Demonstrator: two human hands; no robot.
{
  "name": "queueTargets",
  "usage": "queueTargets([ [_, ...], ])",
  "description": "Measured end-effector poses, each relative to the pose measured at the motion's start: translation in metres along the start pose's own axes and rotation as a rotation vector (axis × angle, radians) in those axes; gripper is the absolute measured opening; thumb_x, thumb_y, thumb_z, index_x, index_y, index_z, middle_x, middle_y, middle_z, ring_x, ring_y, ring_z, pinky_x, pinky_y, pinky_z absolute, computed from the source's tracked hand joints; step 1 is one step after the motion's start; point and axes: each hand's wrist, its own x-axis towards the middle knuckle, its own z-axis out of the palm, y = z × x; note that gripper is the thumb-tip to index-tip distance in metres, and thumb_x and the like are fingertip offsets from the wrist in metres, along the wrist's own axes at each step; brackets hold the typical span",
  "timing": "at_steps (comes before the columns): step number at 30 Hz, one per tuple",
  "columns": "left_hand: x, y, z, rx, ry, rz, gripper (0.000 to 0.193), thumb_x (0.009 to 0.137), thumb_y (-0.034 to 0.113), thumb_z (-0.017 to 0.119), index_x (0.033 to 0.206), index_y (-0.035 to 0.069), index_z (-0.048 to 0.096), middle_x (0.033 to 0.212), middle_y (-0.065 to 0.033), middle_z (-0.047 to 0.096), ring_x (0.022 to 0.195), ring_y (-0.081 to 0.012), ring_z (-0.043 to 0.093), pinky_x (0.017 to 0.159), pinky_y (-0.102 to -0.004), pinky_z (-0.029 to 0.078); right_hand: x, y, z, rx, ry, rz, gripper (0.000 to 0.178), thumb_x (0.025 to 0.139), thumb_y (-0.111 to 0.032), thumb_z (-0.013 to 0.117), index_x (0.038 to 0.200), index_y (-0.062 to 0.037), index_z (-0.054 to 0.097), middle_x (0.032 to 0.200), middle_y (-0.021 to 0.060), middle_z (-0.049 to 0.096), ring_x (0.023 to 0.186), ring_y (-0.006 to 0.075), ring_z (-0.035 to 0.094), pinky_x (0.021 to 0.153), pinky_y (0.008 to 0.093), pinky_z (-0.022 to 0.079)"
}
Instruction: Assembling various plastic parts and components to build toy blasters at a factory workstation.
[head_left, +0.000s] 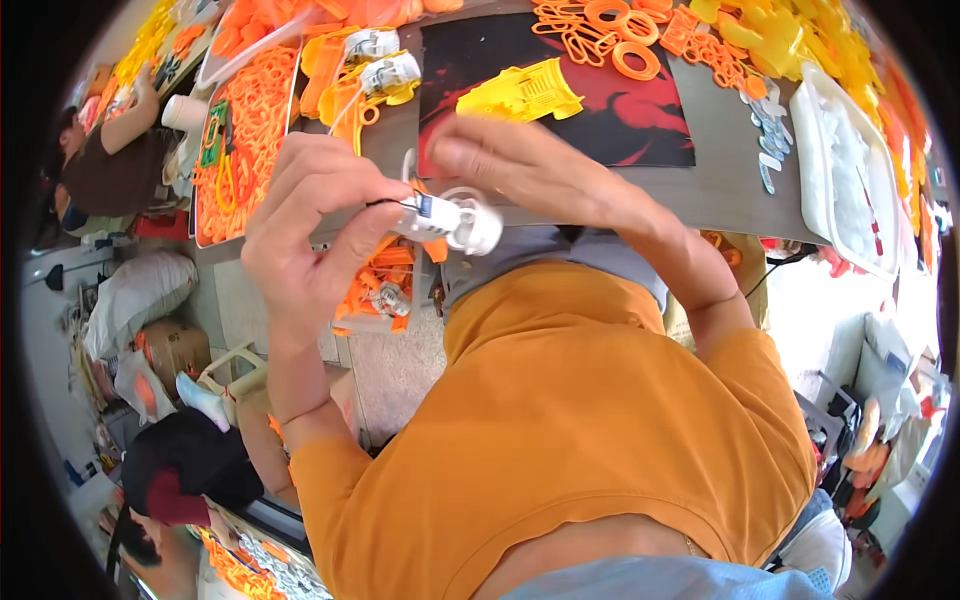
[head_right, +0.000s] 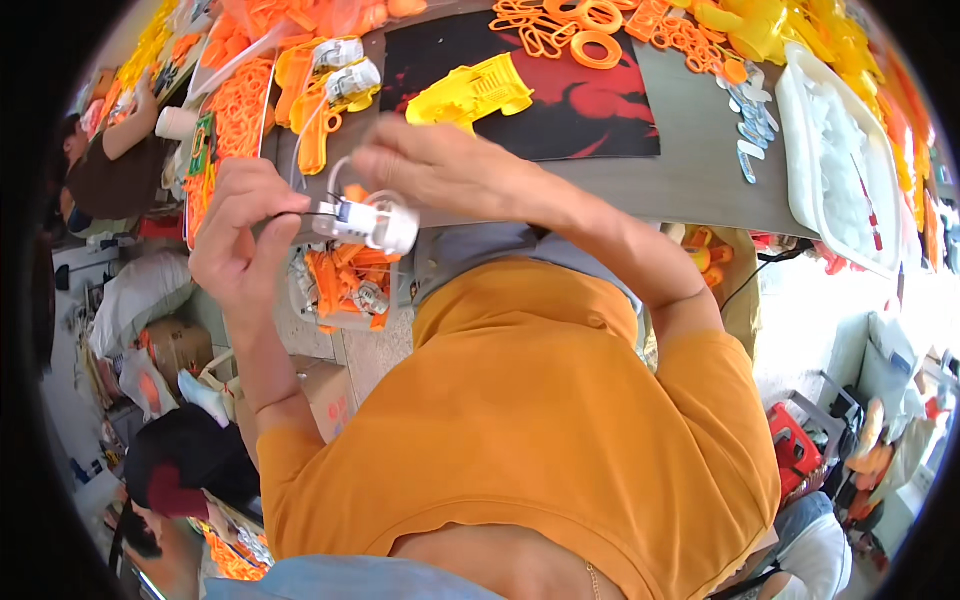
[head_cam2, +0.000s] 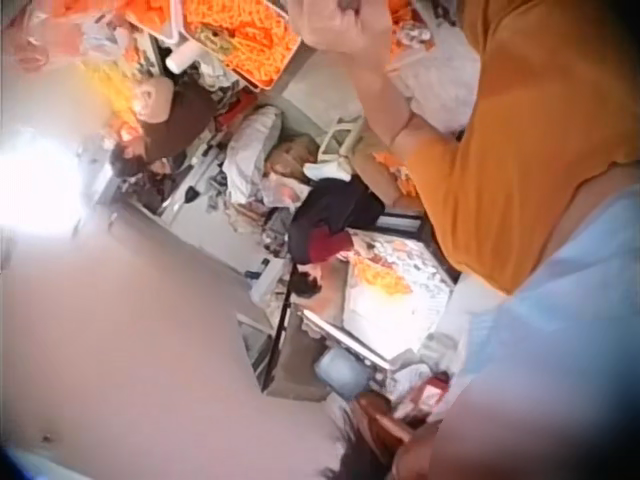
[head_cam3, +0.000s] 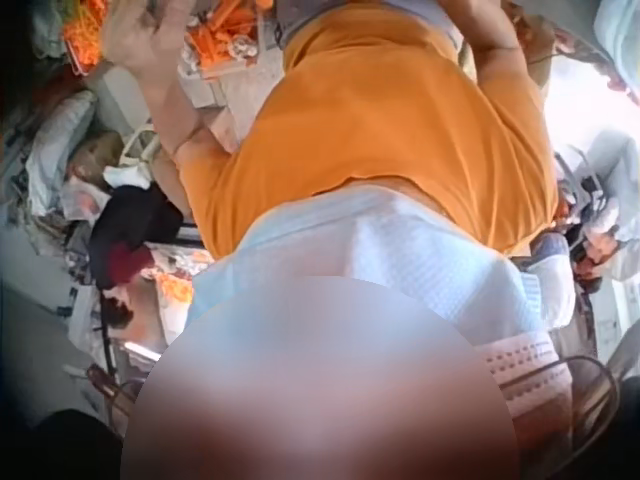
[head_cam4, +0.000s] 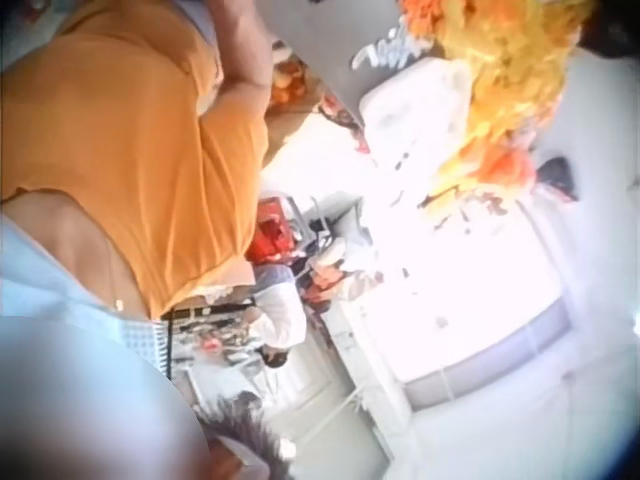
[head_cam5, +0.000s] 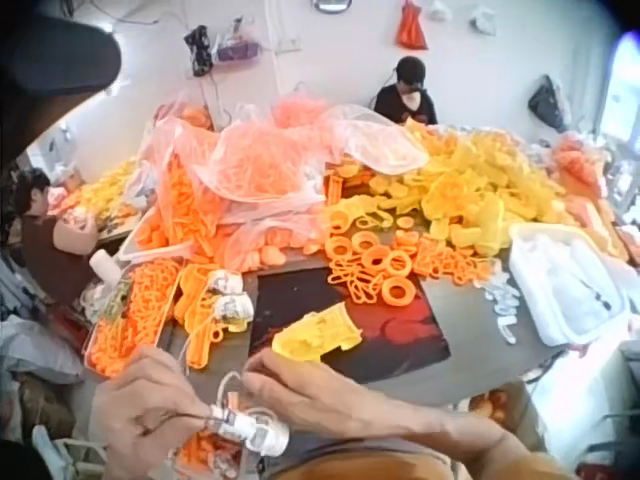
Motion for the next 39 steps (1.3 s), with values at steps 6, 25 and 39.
queueTargets([
  [6, 0.038, 0.006, 0.032, -0.09, 0.14, -0.068, 0.01, 0.081, 0.009, 0.072, 0.09, 0.005, 0.071, 0.121, -0.0126, 0.054, 0.107, -0.0211, 0.051, 0.093, -0.0345, 0.041, -0.024, -0.043, -0.008, 0.461, 0.071, -0.366, 0.031, 0.095, -0.012, 0.059, 0.122, 0.0016, 0.051, 0.126, 0.0154, 0.057, 0.118, 0.0199, 0.057, 0.101, 0.036, 0.042],
  [25, 0.016, -0.13, 0.115, 0.285, -0.305, -0.391, 0.04, 0.087, 0.035, 0.069, 0.108, 0.002, 0.061, 0.1, -0.0132, 0.061, 0.093, -0.034, 0.059, 0.083, -0.0398, 0.047, -0.116, -0.028, -0.199, -0.132, 0.405, 0.329, 0.015, 0.089, -0.01, 0.059, 0.091, 0.0027, 0.066, 0.075, 0.0079, 0.066, 0.066, 0.0115, 0.062, 0.056, 0.0231, 0.048],
  [39, 0.042, -0.132, 0.156, -0.308, 0.06, -0.77, 0.034, 0.086, 0.004, 0.058, 0.119, 0.0, 0.052, 0.104, -0.0169, 0.066, 0.097, -0.0275, 0.065, 0.086, -0.0349, 0.049, 0.021, 0.078, -0.126, -0.352, 0.293, 0.127, 0.019, 0.085, -0.018, 0.071, 0.09, 0.0001, 0.068, 0.085, 0.0055, 0.061, 0.078, 0.016, 0.06, 0.07, 0.0281, 0.047],
])
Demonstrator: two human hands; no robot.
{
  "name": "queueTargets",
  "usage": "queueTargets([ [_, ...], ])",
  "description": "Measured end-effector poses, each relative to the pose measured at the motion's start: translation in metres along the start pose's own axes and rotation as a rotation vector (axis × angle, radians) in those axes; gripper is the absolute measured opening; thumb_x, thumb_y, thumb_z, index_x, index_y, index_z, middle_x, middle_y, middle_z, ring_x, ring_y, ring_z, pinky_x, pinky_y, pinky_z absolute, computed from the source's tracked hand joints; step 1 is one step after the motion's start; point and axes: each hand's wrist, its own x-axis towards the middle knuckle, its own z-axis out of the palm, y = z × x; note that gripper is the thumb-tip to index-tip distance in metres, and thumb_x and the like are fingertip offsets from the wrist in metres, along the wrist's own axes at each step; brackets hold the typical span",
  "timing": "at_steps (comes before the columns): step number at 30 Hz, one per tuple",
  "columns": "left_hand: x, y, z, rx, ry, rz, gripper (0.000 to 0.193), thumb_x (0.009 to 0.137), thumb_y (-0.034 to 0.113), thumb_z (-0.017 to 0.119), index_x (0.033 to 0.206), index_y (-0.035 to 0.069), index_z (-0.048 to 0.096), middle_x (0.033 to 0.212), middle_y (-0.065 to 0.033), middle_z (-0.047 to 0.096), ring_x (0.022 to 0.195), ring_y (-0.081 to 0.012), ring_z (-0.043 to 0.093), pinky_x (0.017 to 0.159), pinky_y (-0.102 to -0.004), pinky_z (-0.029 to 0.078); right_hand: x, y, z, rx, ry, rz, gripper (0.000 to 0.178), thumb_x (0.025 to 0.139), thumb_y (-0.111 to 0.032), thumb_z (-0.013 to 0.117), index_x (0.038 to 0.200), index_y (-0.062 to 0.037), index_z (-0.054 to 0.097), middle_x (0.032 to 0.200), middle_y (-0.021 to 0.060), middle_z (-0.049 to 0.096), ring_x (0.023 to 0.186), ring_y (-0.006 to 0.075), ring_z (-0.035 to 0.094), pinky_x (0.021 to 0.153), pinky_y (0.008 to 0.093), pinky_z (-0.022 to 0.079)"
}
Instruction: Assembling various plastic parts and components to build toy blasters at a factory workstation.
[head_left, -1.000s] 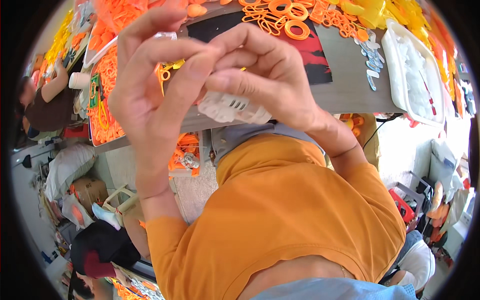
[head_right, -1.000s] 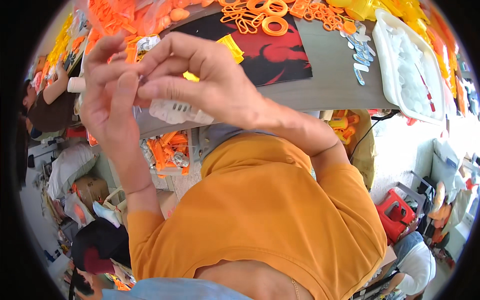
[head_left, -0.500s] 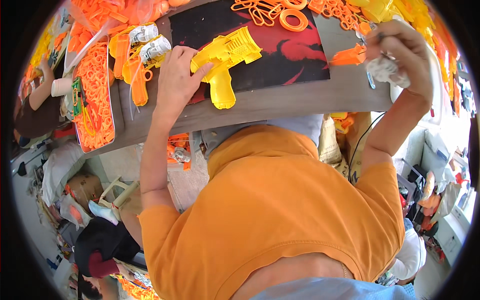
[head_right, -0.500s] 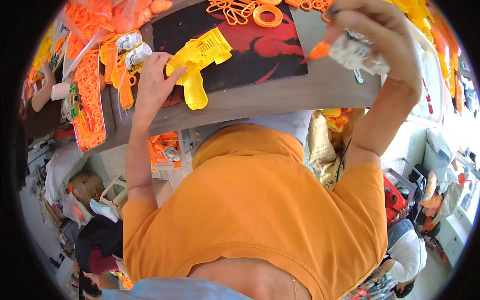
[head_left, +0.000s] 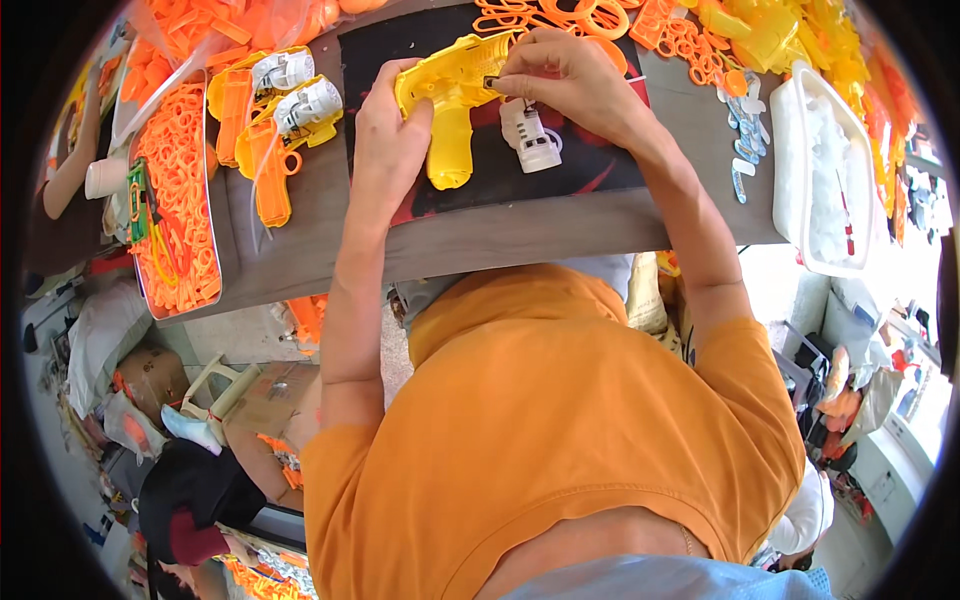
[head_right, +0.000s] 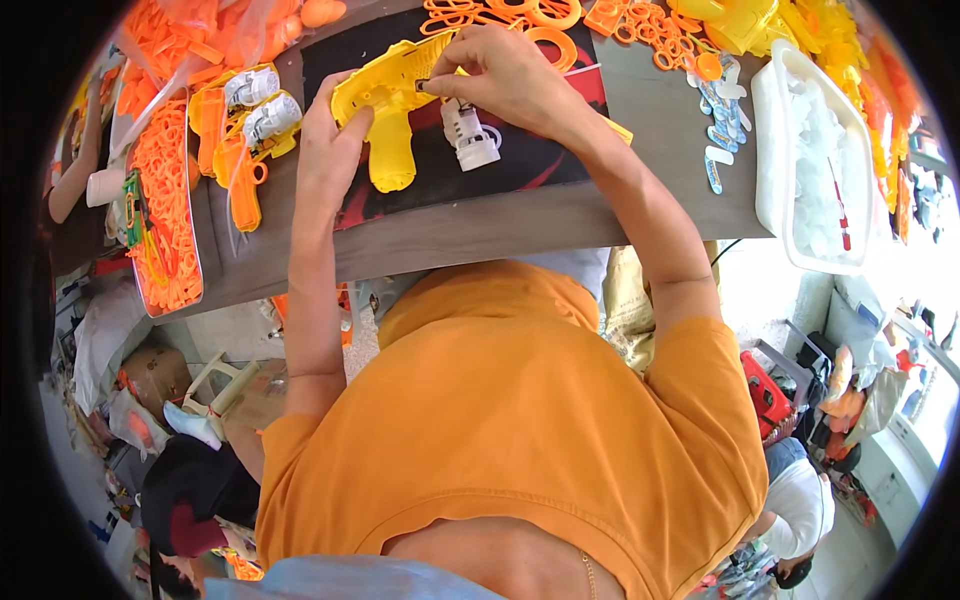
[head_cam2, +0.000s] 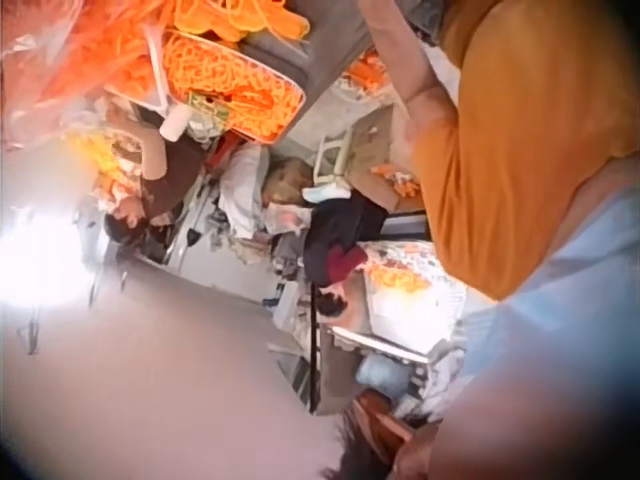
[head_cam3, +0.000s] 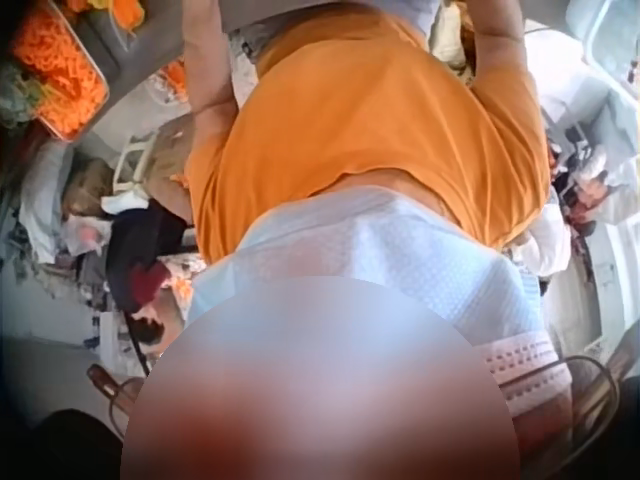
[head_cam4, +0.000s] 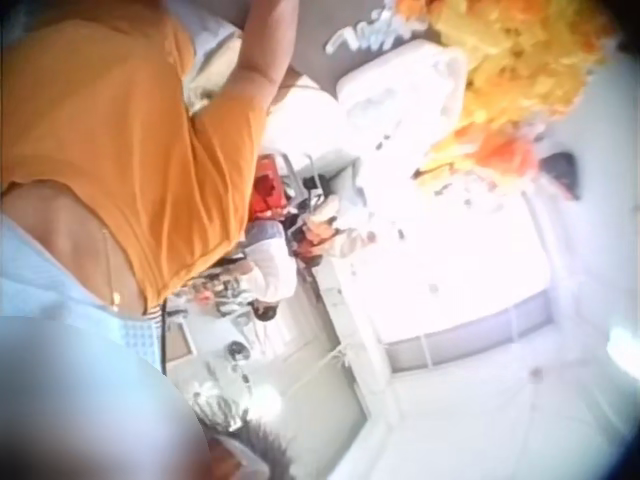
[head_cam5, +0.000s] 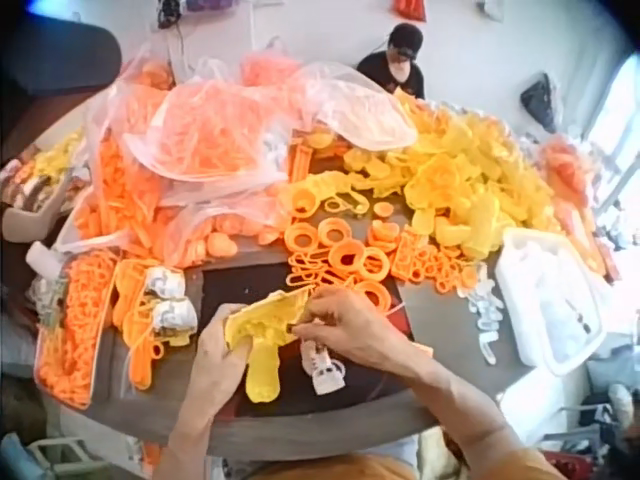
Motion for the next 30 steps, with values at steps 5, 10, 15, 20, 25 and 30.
queueTargets([
  [5, 0.007, 0.007, -0.001, 0.125, -0.038, 0.052, 0.032, 0.086, 0.003, 0.054, 0.117, 0.002, 0.052, 0.103, -0.0239, 0.065, 0.096, -0.0402, 0.064, 0.082, -0.0409, 0.05, -0.003, 0.002, 0.003, -0.087, 0.031, -0.091, 0.02, 0.085, -0.02, 0.071, 0.084, -0.0004, 0.069, 0.083, 0.0053, 0.059, 0.084, 0.0179, 0.057, 0.073, 0.0313, 0.046],
  [10, 0.006, 0.015, -0.002, 0.182, -0.034, 0.101, 0.03, 0.086, 0.003, 0.054, 0.117, 0.002, 0.052, 0.099, -0.0256, 0.066, 0.093, -0.0418, 0.064, 0.08, -0.044, 0.05, -0.006, -0.001, 0.009, -0.046, 0.049, -0.042, 0.018, 0.083, -0.019, 0.071, 0.082, -0.0005, 0.068, 0.079, 0.0052, 0.058, 0.077, 0.018, 0.056, 0.069, 0.0324, 0.046],
  [15, 0.0, 0.029, -0.001, 0.281, -0.018, 0.154, 0.029, 0.086, 0.002, 0.052, 0.115, 0.003, 0.051, 0.093, -0.0257, 0.066, 0.088, -0.0435, 0.064, 0.078, -0.0467, 0.049, -0.002, -0.006, 0.016, -0.319, 0.169, -0.2, 0.019, 0.078, -0.017, 0.07, 0.077, 0.0013, 0.065, 0.077, 0.0074, 0.057, 0.073, 0.0219, 0.057, 0.067, 0.0332, 0.046],
  [20, 0.003, 0.038, -0.001, 0.308, -0.043, 0.289, 0.027, 0.087, 0.002, 0.049, 0.114, 0.003, 0.052, 0.089, -0.0273, 0.064, 0.086, -0.0436, 0.063, 0.077, -0.0447, 0.05, -0.001, 0.0, 0.004, -0.152, 0.107, -0.121, 0.023, 0.079, -0.019, 0.072, 0.078, 0.0027, 0.066, 0.076, 0.0072, 0.061, 0.066, 0.0163, 0.059, 0.061, 0.0304, 0.045],
  [25, 0.005, 0.017, -0.006, -0.326, -0.424, -0.076, 0.035, 0.092, 0.013, 0.057, 0.124, 0.002, 0.051, 0.112, -0.0093, 0.059, 0.099, -0.0181, 0.058, 0.088, -0.031, 0.047, 0.02, 0.047, 0.037, -0.029, 0.036, -0.08, 0.031, 0.068, -0.035, 0.079, 0.08, -0.0068, 0.074, 0.067, 0.0087, 0.067, 0.066, 0.0198, 0.065, 0.057, 0.0363, 0.05],
  [30, 0.011, -0.01, -0.016, 0.789, 0.1, 0.721, 0.042, 0.093, 0.018, 0.058, 0.131, 0.002, 0.048, 0.127, -0.0203, 0.051, 0.112, -0.0356, 0.052, 0.097, -0.0418, 0.042, 0.03, 0.007, 0.045, -0.382, 0.083, 0.165, 0.045, 0.057, -0.044, 0.085, 0.083, -0.0089, 0.075, 0.076, 0.0087, 0.071, 0.078, 0.0274, 0.069, 0.063, 0.0407, 0.052],
])
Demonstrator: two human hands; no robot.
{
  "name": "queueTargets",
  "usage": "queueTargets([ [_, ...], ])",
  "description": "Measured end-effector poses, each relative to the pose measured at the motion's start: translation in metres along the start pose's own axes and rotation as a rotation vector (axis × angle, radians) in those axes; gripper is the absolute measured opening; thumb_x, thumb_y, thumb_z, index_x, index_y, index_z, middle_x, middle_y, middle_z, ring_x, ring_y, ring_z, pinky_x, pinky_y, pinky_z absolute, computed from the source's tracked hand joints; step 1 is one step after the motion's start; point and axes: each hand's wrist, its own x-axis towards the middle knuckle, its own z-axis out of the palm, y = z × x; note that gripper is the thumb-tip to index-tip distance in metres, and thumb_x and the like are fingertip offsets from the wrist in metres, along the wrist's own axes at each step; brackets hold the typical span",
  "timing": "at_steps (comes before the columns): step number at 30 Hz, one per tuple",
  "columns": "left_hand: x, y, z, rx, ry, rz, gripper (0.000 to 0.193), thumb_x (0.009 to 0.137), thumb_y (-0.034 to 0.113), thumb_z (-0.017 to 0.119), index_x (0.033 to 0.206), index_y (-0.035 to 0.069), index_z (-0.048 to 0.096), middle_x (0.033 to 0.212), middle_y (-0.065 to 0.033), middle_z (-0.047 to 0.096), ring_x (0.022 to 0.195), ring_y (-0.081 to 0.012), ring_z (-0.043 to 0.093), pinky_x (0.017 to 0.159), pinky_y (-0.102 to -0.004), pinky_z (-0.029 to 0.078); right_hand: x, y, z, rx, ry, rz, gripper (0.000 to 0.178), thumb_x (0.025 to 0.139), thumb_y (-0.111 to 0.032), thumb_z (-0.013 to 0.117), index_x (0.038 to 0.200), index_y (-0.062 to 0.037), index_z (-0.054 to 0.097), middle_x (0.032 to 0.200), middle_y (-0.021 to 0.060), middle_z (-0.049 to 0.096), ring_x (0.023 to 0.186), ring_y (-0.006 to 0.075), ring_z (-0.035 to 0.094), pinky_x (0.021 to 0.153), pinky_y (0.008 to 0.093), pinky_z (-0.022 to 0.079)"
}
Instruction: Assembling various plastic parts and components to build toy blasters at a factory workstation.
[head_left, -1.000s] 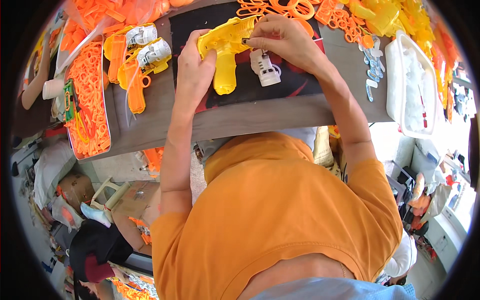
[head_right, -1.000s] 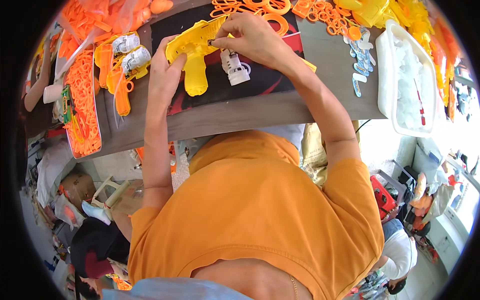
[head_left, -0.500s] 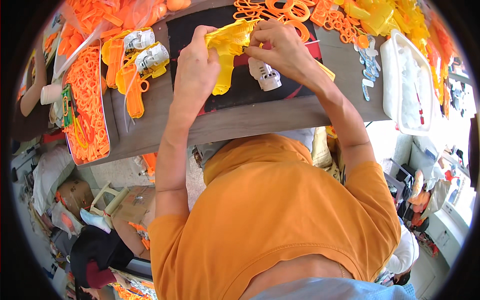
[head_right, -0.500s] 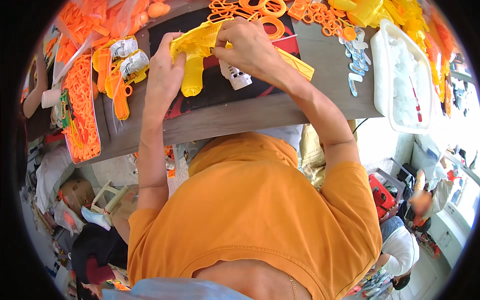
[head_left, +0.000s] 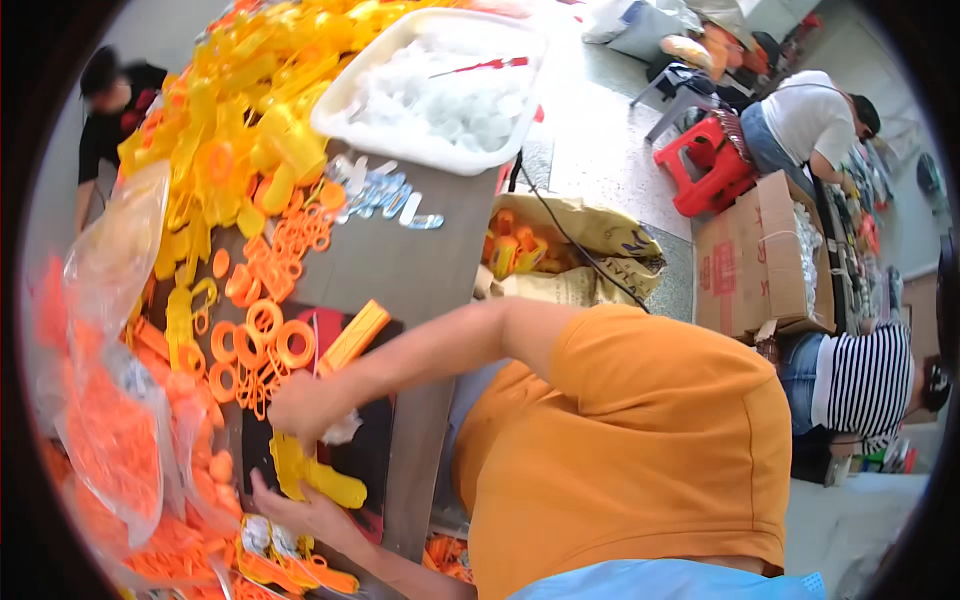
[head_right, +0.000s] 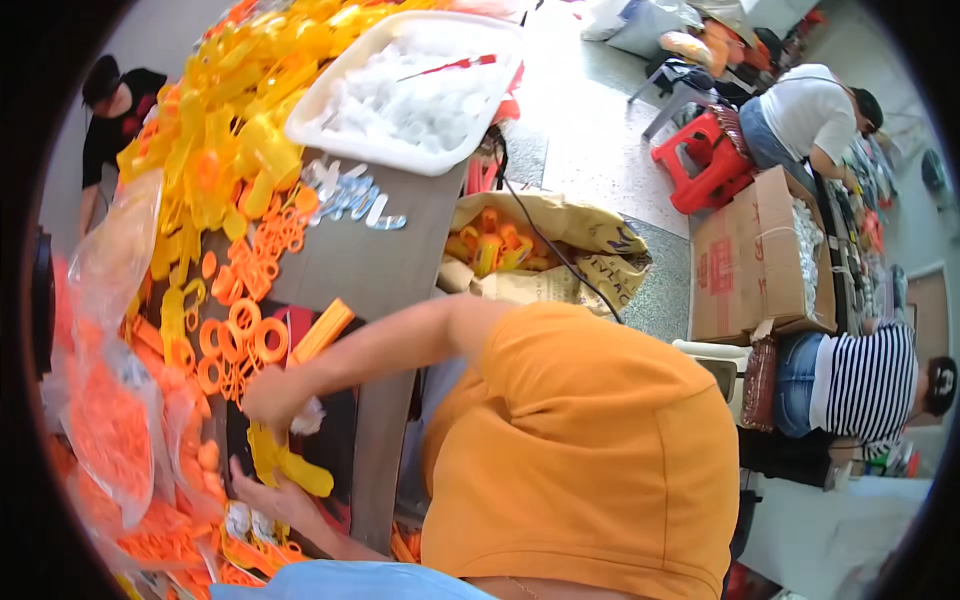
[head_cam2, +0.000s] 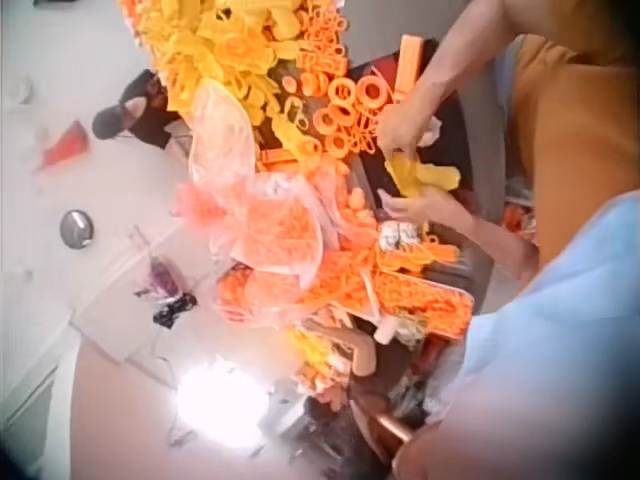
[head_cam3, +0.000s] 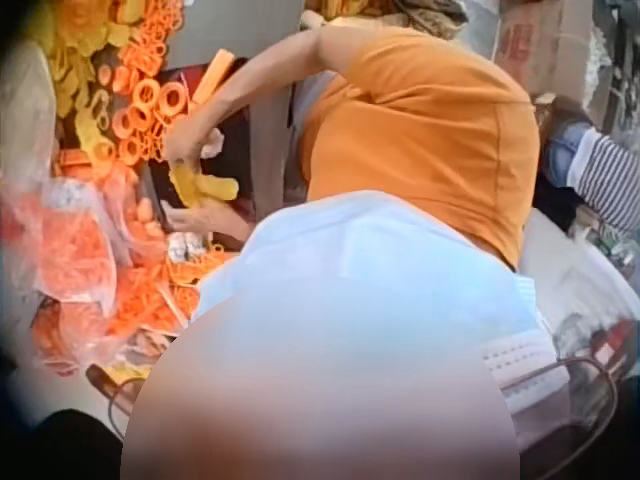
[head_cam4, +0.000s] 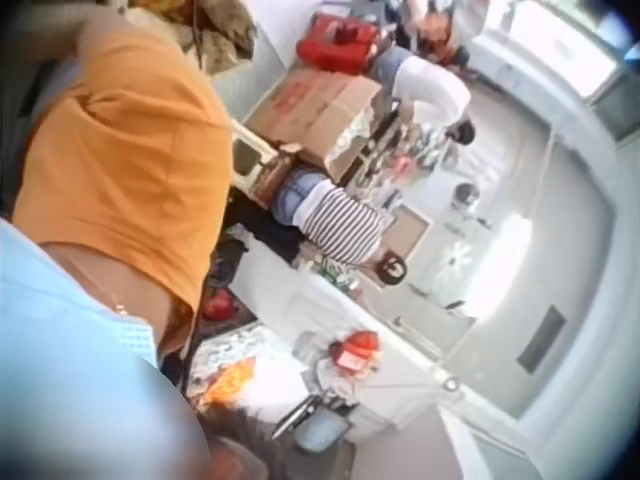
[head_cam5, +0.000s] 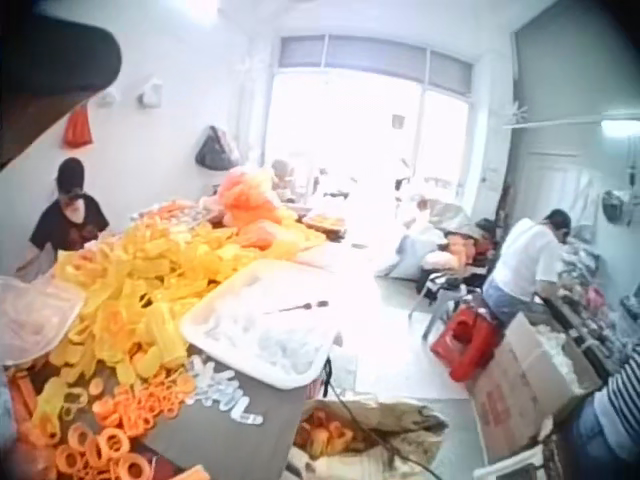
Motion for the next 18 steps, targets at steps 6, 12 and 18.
queueTargets([
  [6, 0.0, 0.042, 0.011, -0.264, -0.061, -0.29, 0.03, 0.094, 0.019, 0.063, 0.116, 0.0, 0.06, 0.107, -0.0187, 0.063, 0.091, -0.0332, 0.061, 0.082, -0.0419, 0.048, -0.008, -0.003, -0.01, -0.087, 0.116, -0.103, 0.04, 0.062, -0.045, 0.08, 0.078, -0.0093, 0.074, 0.076, 0.009, 0.07, 0.077, 0.028, 0.068, 0.059, 0.0422, 0.049],
  [12, 0.002, 0.04, 0.014, -0.278, -0.112, -0.262, 0.017, 0.091, 0.013, 0.062, 0.097, -0.002, 0.067, 0.088, -0.0181, 0.067, 0.081, -0.033, 0.062, 0.075, -0.0402, 0.049, -0.114, 0.008, -0.069, -0.221, 0.31, -0.043, 0.034, 0.074, -0.027, 0.07, 0.101, -0.007, 0.066, 0.105, 0.0112, 0.064, 0.103, 0.0303, 0.059, 0.086, 0.0439, 0.046],
  [18, 0.011, 0.044, 0.017, -0.238, 0.037, -0.208, 0.013, 0.09, 0.019, 0.062, 0.087, 0.007, 0.067, 0.086, -0.009, 0.067, 0.085, -0.0289, 0.06, 0.078, -0.0406, 0.042, -0.159, 0.084, -0.063, -0.346, 0.386, -0.044, 0.047, 0.081, -0.023, 0.072, 0.125, -0.0087, 0.06, 0.118, 0.0098, 0.06, 0.115, 0.0277, 0.053, 0.097, 0.041, 0.04],
])
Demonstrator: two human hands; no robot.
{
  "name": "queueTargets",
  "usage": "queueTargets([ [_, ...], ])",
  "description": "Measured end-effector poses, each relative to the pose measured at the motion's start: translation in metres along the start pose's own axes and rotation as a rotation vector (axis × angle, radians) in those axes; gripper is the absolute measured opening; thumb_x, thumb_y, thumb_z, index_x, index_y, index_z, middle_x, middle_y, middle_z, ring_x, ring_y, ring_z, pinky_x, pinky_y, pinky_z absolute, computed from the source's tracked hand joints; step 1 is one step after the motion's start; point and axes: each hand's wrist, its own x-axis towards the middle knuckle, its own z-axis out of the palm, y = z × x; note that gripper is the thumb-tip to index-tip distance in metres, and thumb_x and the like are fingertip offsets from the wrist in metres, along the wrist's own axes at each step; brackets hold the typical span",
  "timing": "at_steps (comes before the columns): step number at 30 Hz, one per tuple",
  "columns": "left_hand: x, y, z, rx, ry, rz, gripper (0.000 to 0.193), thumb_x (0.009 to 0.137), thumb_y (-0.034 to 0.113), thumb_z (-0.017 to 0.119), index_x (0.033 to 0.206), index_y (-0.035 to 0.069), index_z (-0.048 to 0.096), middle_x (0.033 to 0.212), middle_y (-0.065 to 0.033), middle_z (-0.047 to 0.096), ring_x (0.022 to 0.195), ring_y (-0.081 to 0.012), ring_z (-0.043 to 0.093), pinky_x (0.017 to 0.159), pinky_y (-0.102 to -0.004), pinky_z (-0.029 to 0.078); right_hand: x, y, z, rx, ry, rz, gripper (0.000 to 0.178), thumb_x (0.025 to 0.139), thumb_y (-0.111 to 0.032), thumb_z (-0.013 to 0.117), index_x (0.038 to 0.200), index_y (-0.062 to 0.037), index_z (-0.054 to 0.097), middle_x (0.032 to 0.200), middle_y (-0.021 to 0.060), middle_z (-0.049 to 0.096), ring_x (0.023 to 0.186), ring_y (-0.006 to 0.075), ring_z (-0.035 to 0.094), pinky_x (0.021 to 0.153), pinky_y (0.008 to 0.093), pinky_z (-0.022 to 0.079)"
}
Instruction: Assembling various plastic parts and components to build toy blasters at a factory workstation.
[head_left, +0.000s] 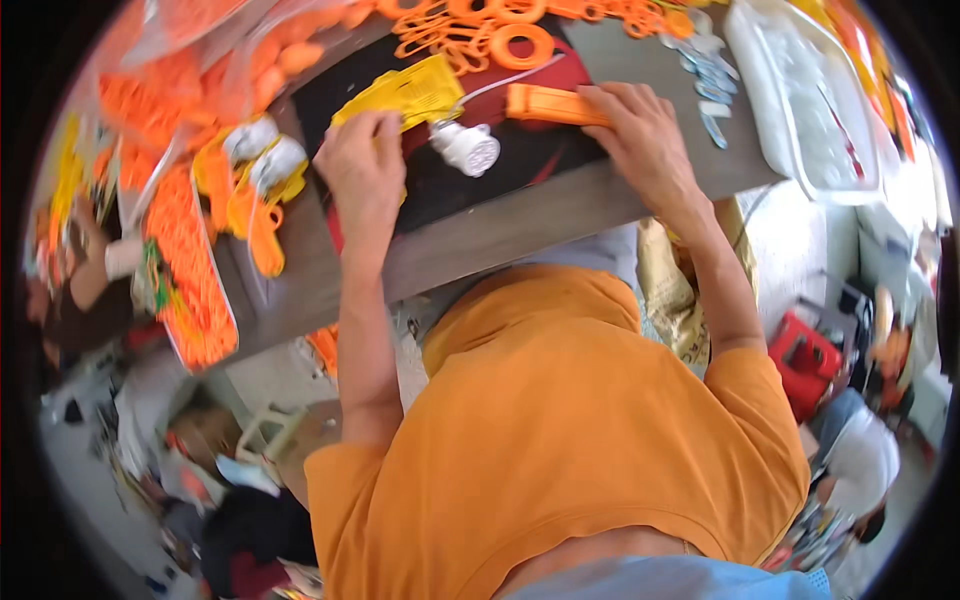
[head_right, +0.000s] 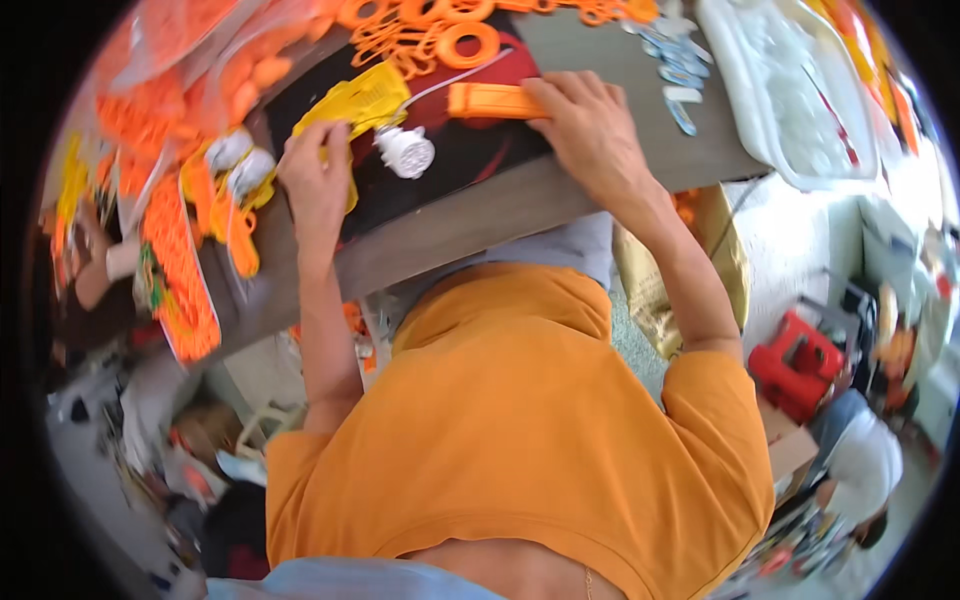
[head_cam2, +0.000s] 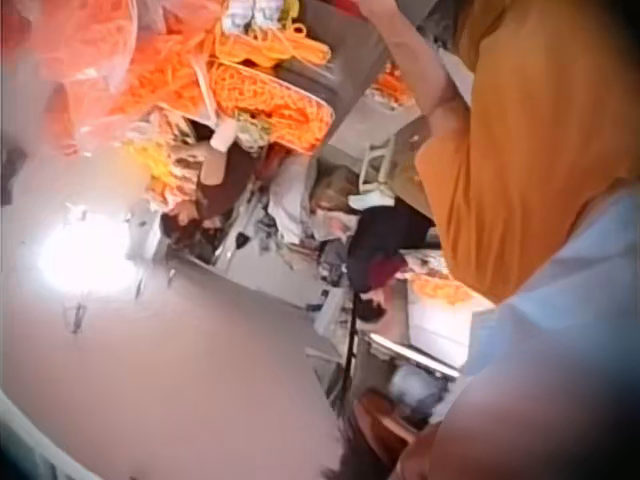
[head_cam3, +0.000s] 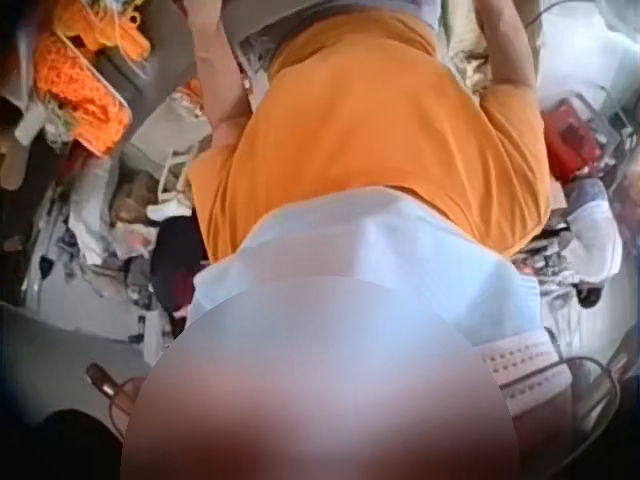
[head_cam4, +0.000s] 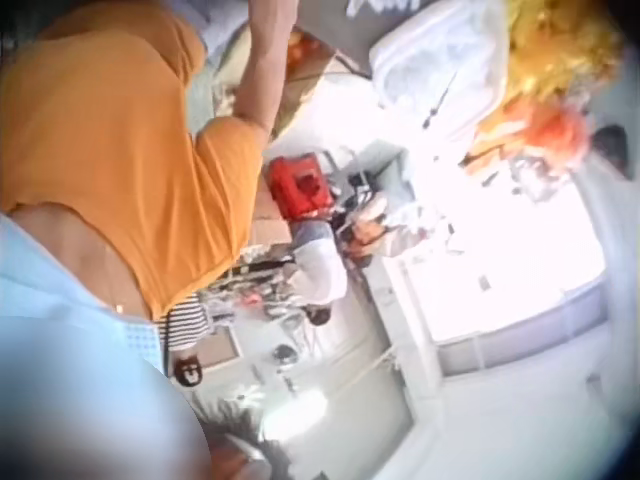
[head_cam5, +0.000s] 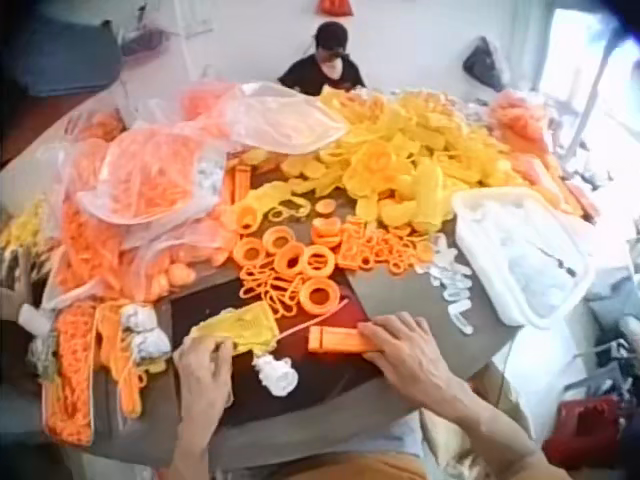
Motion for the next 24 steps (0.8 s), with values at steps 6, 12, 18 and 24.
queueTargets([
  [6, -0.012, 0.0, 0.0, 0.082, 0.03, -0.102, 0.014, 0.086, 0.024, 0.07, 0.081, 0.012, 0.065, 0.081, 0.0002, 0.065, 0.084, -0.0221, 0.057, 0.084, -0.0376, 0.037, 0.022, -0.003, -0.003, 0.422, -0.086, 0.085, 0.04, 0.085, -0.019, 0.071, 0.121, -0.0047, 0.06, 0.107, 0.0068, 0.059, 0.099, 0.0228, 0.058, 0.086, 0.0332, 0.045],
  [12, -0.007, 0.006, 0.008, 0.124, 0.065, -0.104, 0.015, 0.081, 0.022, 0.072, 0.078, 0.01, 0.062, 0.081, -0.0004, 0.064, 0.085, -0.023, 0.056, 0.083, -0.0393, 0.036, 0.05, -0.005, -0.014, 0.829, -0.222, 0.304, 0.038, 0.09, -0.016, 0.068, 0.122, 0.0005, 0.056, 0.11, 0.0052, 0.063, 0.094, 0.0089, 0.059, 0.083, 0.0228, 0.049],
  [18, 0.003, 0.003, -0.006, 0.111, -0.095, -0.118, 0.014, 0.08, 0.021, 0.071, 0.079, 0.01, 0.063, 0.082, -0.0018, 0.062, 0.087, -0.024, 0.056, 0.08, -0.0393, 0.037, 0.045, -0.012, -0.006, 0.848, 0.047, 0.15, 0.038, 0.087, -0.003, 0.069, 0.122, -0.0004, 0.056, 0.114, 0.0048, 0.06, 0.097, 0.0111, 0.06, 0.086, 0.0237, 0.05],
  [24, 0.038, 0.025, -0.011, -0.137, -0.187, 0.029, 0.021, 0.091, 0.028, 0.061, 0.093, 0.008, 0.067, 0.082, -0.0041, 0.066, 0.078, -0.0265, 0.058, 0.076, -0.0419, 0.043, 0.028, -0.029, -0.013, 0.76, 0.179, 0.026, 0.034, 0.082, 0.005, 0.07, 0.115, 0.0001, 0.061, 0.119, 0.0047, 0.053, 0.106, 0.0137, 0.057, 0.088, 0.0256, 0.051],
])
